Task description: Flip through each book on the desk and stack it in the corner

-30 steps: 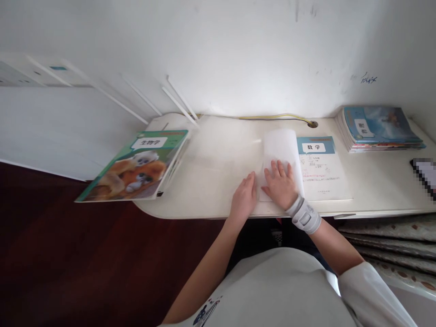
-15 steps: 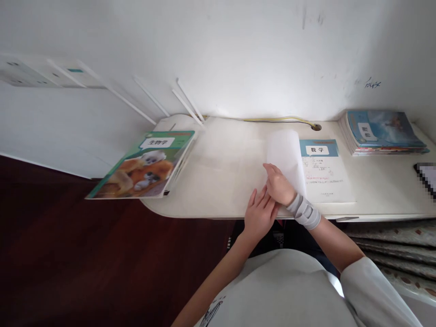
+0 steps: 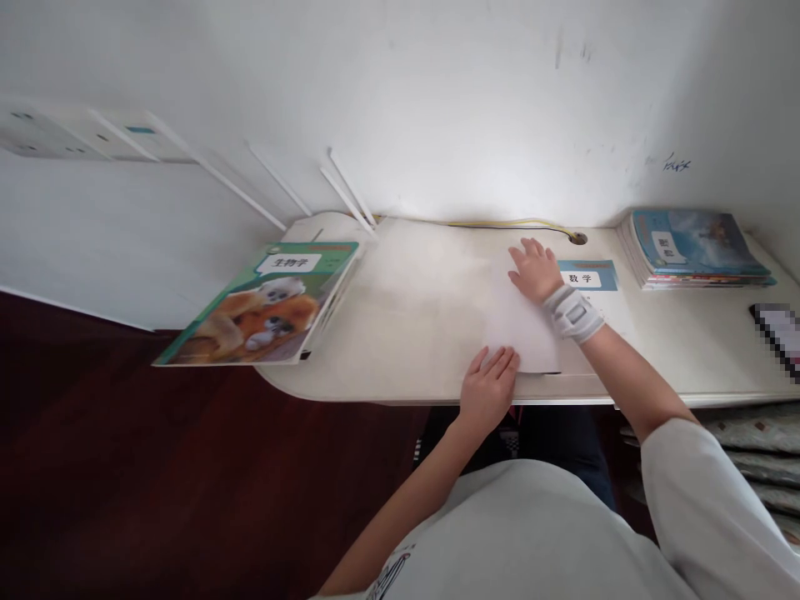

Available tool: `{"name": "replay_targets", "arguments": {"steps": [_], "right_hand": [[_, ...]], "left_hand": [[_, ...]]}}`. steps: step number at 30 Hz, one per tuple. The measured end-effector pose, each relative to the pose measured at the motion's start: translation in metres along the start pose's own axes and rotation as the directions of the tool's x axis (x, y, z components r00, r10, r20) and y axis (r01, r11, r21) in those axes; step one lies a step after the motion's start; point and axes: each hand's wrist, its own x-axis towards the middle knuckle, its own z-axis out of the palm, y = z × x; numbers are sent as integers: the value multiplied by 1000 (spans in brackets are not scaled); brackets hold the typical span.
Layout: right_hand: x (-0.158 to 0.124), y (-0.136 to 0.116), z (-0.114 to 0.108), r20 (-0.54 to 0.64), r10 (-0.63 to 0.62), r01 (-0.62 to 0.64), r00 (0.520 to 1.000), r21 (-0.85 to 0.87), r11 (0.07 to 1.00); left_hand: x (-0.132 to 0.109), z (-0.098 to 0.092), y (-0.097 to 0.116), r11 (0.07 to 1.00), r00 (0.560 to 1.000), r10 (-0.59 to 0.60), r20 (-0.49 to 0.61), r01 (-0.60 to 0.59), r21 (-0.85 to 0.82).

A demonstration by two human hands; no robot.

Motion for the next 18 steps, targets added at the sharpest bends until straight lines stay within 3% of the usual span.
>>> {"name": "replay_targets", "arguments": {"steps": [5, 10, 18], "right_hand": [[41, 12, 6, 152, 20, 6, 988, -169, 986], [42, 9, 11, 217, 40, 15, 975, -244, 970], [52, -4, 24, 229, 30, 11, 973, -177, 984]], "left_hand": [[2, -3, 1, 997, 995, -82, 48, 82, -8], [11, -13, 4, 973, 952, -231, 199, 224, 61], [12, -17, 3, 977, 937, -213, 276, 206, 52]]}}
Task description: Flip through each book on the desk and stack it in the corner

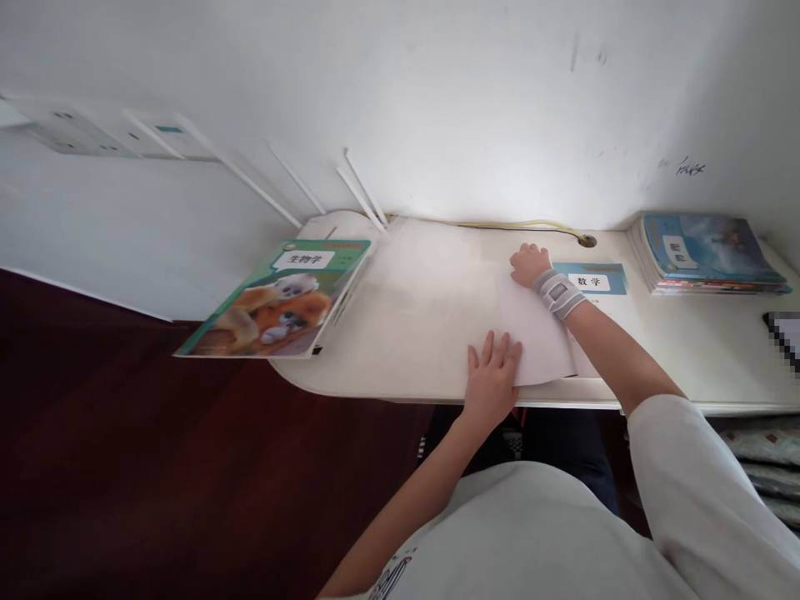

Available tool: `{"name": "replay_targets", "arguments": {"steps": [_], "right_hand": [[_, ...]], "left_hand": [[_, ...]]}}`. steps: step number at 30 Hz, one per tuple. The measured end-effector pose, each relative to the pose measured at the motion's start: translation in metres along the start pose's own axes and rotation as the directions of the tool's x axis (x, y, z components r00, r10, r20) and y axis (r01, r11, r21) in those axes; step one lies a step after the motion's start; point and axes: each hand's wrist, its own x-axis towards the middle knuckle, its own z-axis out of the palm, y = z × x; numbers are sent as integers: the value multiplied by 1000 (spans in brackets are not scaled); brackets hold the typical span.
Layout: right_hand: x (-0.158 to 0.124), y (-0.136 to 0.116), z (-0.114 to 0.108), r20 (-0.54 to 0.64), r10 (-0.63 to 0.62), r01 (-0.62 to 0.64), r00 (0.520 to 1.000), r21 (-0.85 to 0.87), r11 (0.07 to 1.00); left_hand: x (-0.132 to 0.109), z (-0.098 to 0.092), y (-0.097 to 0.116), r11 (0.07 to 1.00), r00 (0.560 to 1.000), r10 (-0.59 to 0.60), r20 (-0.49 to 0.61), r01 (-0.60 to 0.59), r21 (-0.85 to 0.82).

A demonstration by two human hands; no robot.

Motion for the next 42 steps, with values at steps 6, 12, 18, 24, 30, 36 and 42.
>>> {"name": "replay_targets", "arguments": {"steps": [6, 12, 18, 24, 30, 36, 42], "right_hand": [[10, -2, 5, 28, 6, -8, 1000, 73, 997], [6, 28, -8, 63, -20, 10, 998, 168, 986], [0, 32, -11, 94, -35, 16, 995, 199, 980], [2, 17, -10, 129, -62, 37, 990, 194, 980], [0, 17, -13, 161, -101, 66, 982, 208, 976], [1, 16, -14, 161, -119, 78, 980, 240, 968], [20, 11, -3, -38, 29, -16, 999, 301, 954]], "left_hand": [[-5, 0, -6, 1000, 1000, -1, -22, 1, 9], [6, -7, -31, 978, 980, -190, -55, 194, 73], [26, -11, -48, 980, 984, -171, -50, 175, 92], [26, -6, -53, 988, 983, -144, -113, 149, 36], [28, -6, -54, 966, 959, -255, -125, 247, -75], [28, -15, -54, 931, 932, -336, -135, 307, -195], [23, -10, -56, 932, 937, -283, -203, 220, -287]]}}
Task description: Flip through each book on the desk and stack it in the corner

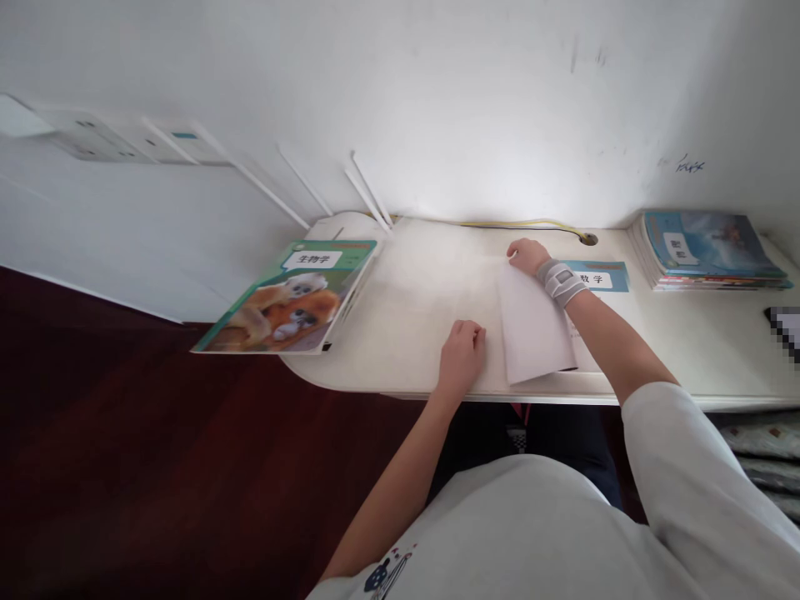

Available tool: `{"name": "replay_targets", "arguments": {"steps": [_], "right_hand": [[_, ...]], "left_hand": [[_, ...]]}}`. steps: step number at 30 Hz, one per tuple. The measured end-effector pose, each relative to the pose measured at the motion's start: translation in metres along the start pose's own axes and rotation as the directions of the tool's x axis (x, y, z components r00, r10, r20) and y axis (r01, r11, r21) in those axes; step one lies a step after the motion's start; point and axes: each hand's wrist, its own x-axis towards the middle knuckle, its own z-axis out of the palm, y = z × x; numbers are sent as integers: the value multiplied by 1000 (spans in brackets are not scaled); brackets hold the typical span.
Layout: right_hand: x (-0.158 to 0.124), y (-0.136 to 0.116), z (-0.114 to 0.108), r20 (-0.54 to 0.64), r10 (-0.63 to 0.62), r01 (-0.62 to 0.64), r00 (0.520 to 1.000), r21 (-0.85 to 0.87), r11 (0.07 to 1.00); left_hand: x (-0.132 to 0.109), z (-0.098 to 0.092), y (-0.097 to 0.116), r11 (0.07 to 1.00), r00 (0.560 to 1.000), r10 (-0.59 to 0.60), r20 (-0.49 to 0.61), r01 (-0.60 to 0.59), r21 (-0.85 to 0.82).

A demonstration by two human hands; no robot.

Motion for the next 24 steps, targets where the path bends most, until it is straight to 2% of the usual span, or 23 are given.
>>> {"name": "replay_targets", "arguments": {"steps": [4, 7, 9, 12, 17, 20, 24], "right_hand": [[10, 7, 7, -87, 97, -94, 992, 31, 995], [14, 11, 13, -92, 137, -133, 986, 48, 990], [16, 12, 17, -92, 150, -146, 984, 55, 988], [18, 14, 18, -96, 150, -145, 984, 58, 988], [18, 18, 15, -111, 139, -134, 984, 50, 990], [14, 17, 13, -129, 139, -134, 982, 46, 990], [4, 18, 8, -204, 95, -90, 974, 34, 995]], "left_hand": [[-11, -2, 2, 979, 982, 189, -18, -190, -70], [-24, -3, 7, 950, 952, 303, 30, -299, -90], [-31, -3, 10, 940, 944, 327, 46, -320, -120], [-37, 0, 15, 935, 940, 340, 12, -337, -107], [-40, 12, 21, 908, 913, 407, -38, -400, 122], [-42, 18, 23, 900, 916, 396, -69, -373, 226], [-44, 15, 22, 913, 924, 359, -129, -319, 254]]}}
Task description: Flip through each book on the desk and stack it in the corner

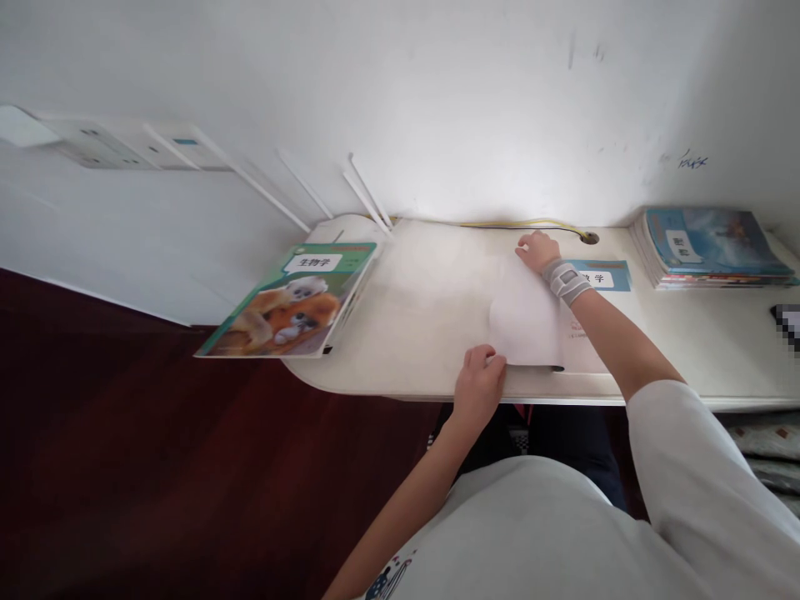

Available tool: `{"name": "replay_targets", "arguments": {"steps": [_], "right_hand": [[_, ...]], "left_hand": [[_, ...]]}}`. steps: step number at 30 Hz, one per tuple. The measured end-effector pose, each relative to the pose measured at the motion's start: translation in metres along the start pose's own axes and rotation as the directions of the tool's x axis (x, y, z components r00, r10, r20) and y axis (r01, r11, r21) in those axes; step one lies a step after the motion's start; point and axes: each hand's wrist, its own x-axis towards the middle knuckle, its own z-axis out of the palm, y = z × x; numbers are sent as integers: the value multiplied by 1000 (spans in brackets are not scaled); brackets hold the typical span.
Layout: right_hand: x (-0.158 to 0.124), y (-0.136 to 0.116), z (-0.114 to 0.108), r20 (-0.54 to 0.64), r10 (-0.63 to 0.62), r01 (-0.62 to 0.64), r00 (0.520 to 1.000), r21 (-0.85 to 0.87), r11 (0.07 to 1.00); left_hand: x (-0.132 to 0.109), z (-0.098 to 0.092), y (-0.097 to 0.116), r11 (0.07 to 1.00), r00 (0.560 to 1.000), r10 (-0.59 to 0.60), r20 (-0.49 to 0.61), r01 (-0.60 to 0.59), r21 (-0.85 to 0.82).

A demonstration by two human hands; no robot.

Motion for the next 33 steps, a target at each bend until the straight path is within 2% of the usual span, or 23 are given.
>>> {"name": "replay_targets", "arguments": {"steps": [3, 5, 9, 11, 13, 16, 18, 20, 25, 29, 33], "right_hand": [[-10, 13, -5, -115, -62, 66, 991, 31, 997], [-18, 25, -4, -155, -45, 62, 987, 112, 992], [-38, 43, 11, -188, 35, 32, 982, 342, 939], [-49, 44, 20, -205, 27, 55, 978, 385, 921], [-57, 41, 27, -206, -14, 93, 978, 380, 920], [-62, 37, 31, -184, -30, 98, 982, 373, 923], [-62, 37, 30, -164, -14, 77, 986, 382, 921], [-61, 38, 29, -138, -32, 83, 990, 381, 921], [-60, 37, 30, -75, -159, 174, 984, 316, 933], [-60, 36, 30, -72, -158, 172, 985, 290, 941], [-61, 38, 29, -56, -215, 222, 975, 323, 920]], "left_hand": [[-1, -6, -3, 999, 1000, -19, -14, 19, 34], [-4, -9, -5, 998, 999, -37, -26, 39, 51], [-7, -12, -3, 996, 996, -67, -58, 70, 52], [-6, -11, 3, 998, 997, -46, -64, 49, 42], [0, -8, 11, 999, 997, 46, -66, -45, 20], [9, 1, 20, 975, 972, 214, -99, -218, -34], [11, 8, 22, 960, 957, 259, -131, -269, -71], [9, 13, 20, 955, 955, 266, -130, -280, -101], [0, 14, 10, 954, 960, 278, -27, -280, -106], [0, 10, 4, 960, 964, 259, -57, -264, -92], [2, 9, 9, 962, 966, 255, -43, -257, -86]]}}
